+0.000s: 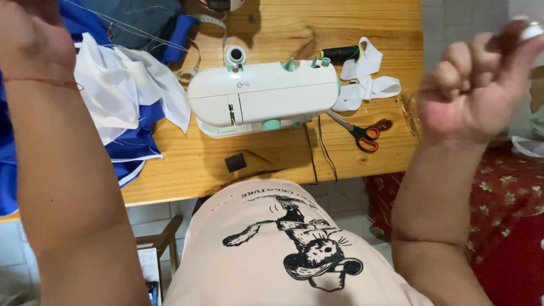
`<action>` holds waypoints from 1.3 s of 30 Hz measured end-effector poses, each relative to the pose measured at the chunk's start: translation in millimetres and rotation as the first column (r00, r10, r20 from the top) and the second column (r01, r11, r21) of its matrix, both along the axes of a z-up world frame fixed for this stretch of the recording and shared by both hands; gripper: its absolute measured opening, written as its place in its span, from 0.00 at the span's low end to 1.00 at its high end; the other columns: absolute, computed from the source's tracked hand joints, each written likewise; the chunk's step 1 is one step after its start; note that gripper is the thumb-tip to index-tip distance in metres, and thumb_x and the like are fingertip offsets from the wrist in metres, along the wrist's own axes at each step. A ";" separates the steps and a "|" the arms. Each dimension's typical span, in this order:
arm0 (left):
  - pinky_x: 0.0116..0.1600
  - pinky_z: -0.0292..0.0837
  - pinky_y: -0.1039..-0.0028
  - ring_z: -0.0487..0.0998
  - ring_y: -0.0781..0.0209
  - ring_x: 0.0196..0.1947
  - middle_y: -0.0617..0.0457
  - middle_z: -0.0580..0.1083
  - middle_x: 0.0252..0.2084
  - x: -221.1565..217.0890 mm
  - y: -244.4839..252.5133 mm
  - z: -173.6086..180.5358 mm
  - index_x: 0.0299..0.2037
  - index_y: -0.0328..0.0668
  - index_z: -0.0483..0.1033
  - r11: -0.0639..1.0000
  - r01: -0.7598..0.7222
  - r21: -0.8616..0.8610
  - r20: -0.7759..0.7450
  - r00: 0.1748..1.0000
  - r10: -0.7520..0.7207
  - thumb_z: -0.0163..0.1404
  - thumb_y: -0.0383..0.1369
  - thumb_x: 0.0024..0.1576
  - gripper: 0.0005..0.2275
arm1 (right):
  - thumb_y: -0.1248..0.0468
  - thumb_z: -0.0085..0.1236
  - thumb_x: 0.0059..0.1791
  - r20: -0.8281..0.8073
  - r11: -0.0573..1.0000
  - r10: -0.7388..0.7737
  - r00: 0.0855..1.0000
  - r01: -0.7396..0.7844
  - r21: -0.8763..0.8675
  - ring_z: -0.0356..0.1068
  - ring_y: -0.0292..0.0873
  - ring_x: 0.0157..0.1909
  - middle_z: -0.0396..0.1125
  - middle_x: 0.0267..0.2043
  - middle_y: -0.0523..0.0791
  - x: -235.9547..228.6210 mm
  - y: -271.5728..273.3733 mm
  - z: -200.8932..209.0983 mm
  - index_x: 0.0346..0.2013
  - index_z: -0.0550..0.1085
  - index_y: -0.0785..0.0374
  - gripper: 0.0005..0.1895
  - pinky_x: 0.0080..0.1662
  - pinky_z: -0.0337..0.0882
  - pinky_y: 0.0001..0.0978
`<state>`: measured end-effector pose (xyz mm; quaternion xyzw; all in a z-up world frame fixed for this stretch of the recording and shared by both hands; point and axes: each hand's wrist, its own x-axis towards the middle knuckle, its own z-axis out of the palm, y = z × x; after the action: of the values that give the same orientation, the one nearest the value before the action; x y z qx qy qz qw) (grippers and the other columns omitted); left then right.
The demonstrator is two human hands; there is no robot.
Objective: The person threads a white sewing machine, starting by winding a bobbin with white thread. They then place the bobbin into the machine and proceed to thread the needle, pulling the thread through the machine's guides and tensioners.
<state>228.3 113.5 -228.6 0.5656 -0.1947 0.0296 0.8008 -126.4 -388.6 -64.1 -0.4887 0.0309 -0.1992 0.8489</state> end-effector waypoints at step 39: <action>0.52 0.77 0.77 0.80 0.68 0.41 0.56 0.80 0.39 -259.4 -122.4 147.5 0.45 0.45 0.80 0.963 -0.053 0.265 0.042 0.998 0.044 0.60 0.33 0.58 0.08 | 0.71 0.54 0.57 0.240 0.069 0.177 0.955 0.231 -0.971 0.64 0.51 0.27 0.70 0.30 0.50 24.0 205.4 10.9 0.40 0.77 0.70 0.05 0.37 0.66 0.42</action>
<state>-31.2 -8.9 -81.1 0.6719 -0.1973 0.0329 0.7131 -102.4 -183.2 -53.2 -0.8983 -0.2316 -0.2525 0.2751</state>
